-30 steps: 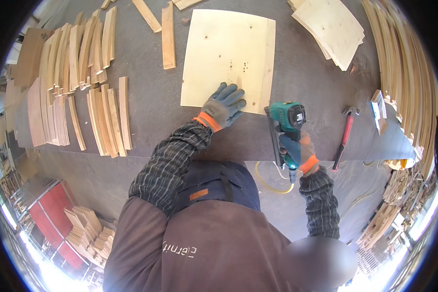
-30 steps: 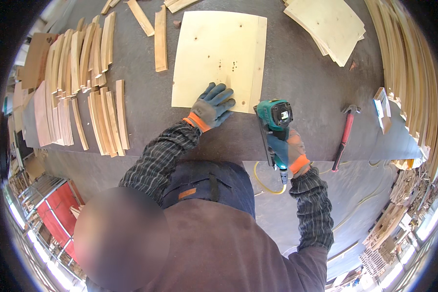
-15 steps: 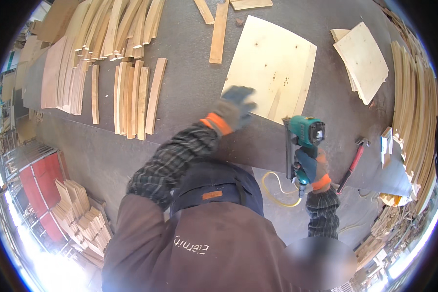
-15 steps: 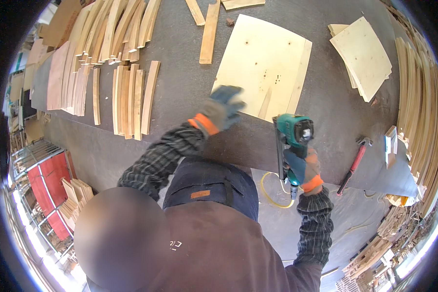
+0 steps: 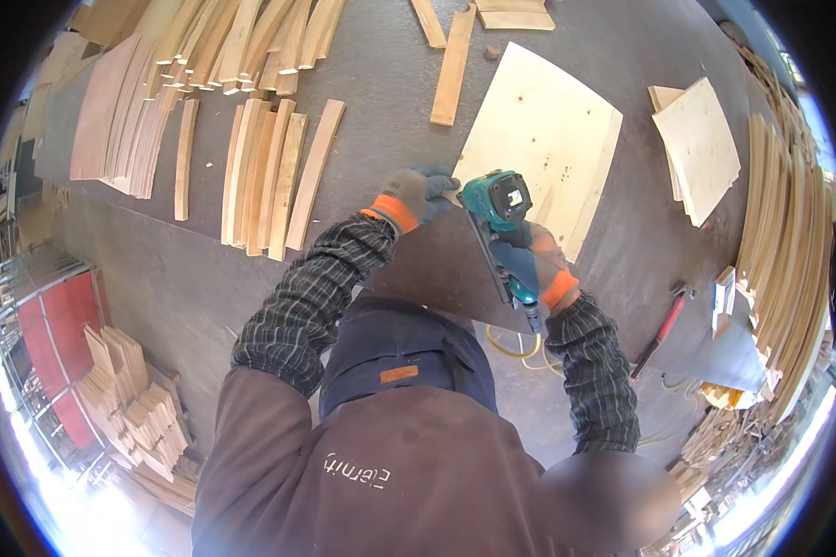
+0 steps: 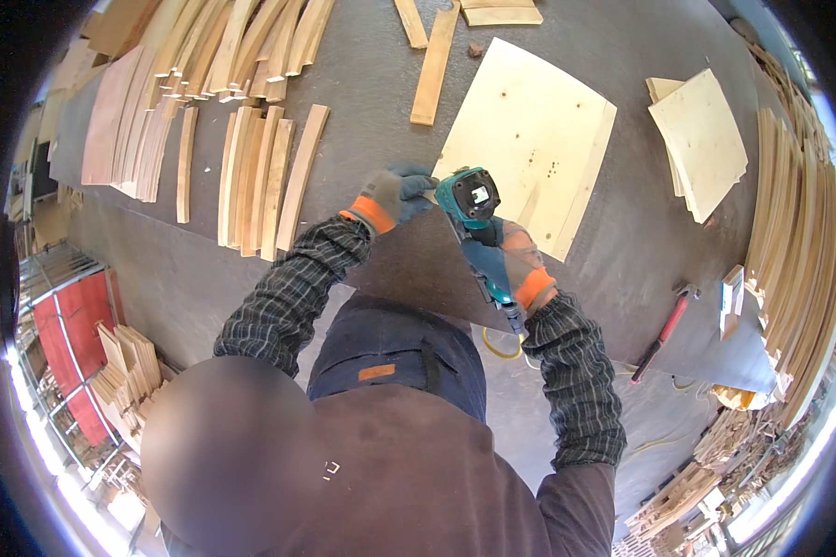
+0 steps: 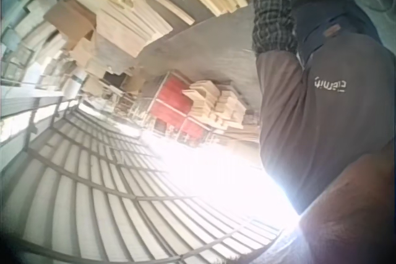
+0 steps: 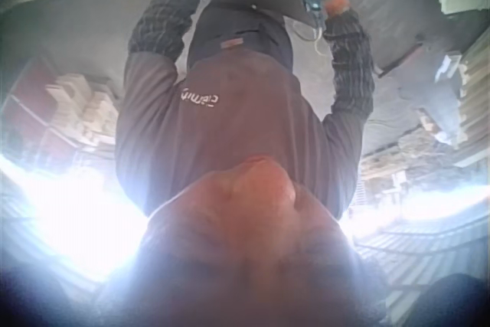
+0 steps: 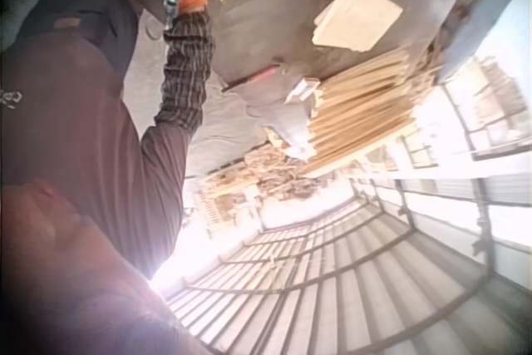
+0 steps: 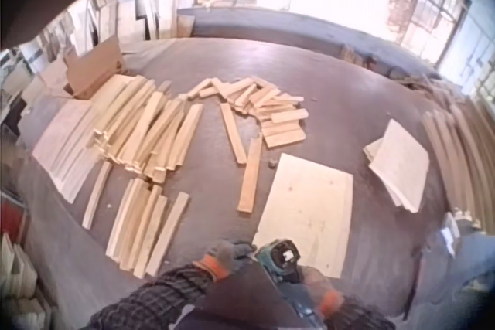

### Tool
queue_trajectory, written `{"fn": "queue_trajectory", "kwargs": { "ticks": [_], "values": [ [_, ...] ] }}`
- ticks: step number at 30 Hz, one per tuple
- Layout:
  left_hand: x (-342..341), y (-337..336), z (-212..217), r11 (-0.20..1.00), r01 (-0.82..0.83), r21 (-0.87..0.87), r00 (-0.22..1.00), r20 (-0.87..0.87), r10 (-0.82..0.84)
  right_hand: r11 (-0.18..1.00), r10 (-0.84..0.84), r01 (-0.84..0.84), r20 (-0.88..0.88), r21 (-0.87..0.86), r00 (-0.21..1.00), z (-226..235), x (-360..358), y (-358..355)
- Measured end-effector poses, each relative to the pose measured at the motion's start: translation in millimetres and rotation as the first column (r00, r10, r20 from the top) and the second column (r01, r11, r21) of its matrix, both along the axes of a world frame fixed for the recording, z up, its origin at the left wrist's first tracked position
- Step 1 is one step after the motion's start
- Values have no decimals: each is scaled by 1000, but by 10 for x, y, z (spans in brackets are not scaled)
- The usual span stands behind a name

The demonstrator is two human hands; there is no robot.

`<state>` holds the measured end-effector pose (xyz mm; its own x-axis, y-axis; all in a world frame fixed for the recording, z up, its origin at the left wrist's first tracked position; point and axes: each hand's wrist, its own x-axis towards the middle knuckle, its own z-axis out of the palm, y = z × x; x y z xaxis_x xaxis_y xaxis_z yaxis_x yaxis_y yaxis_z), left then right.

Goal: Assembling wooden boxes by nailing wooden slats to panels using a pneumatic nail gun.

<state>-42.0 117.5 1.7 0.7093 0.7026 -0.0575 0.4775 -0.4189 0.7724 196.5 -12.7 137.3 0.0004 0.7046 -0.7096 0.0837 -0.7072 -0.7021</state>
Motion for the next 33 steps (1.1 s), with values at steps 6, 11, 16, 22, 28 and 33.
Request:
{"fn": "queue_trajectory", "kwargs": {
  "ticks": [6,11,16,22,28,33],
  "values": [
    [9,-15,21,1000,-1,30,1000,-31,2,998,28,-25,56,-49,998,2,-5,15],
    [35,-35,38,998,-8,59,997,-81,12,998,24,-17,115,-57,993,116,93,-85],
    [10,-38,37,1000,-11,4,996,-86,11,995,-75,80,91,-54,993,109,309,-321],
    [76,-51,148,981,-77,-178,988,-145,51,993,-118,118,59,-10,991,108,661,-658],
    [106,-74,195,970,-112,-216,984,-163,77,983,-180,182,69,-14,981,45,965,-1020],
    [58,-85,73,983,-83,-166,994,-77,71,970,-241,242,16,-17,970,92,1185,-1215]
  ]
}}
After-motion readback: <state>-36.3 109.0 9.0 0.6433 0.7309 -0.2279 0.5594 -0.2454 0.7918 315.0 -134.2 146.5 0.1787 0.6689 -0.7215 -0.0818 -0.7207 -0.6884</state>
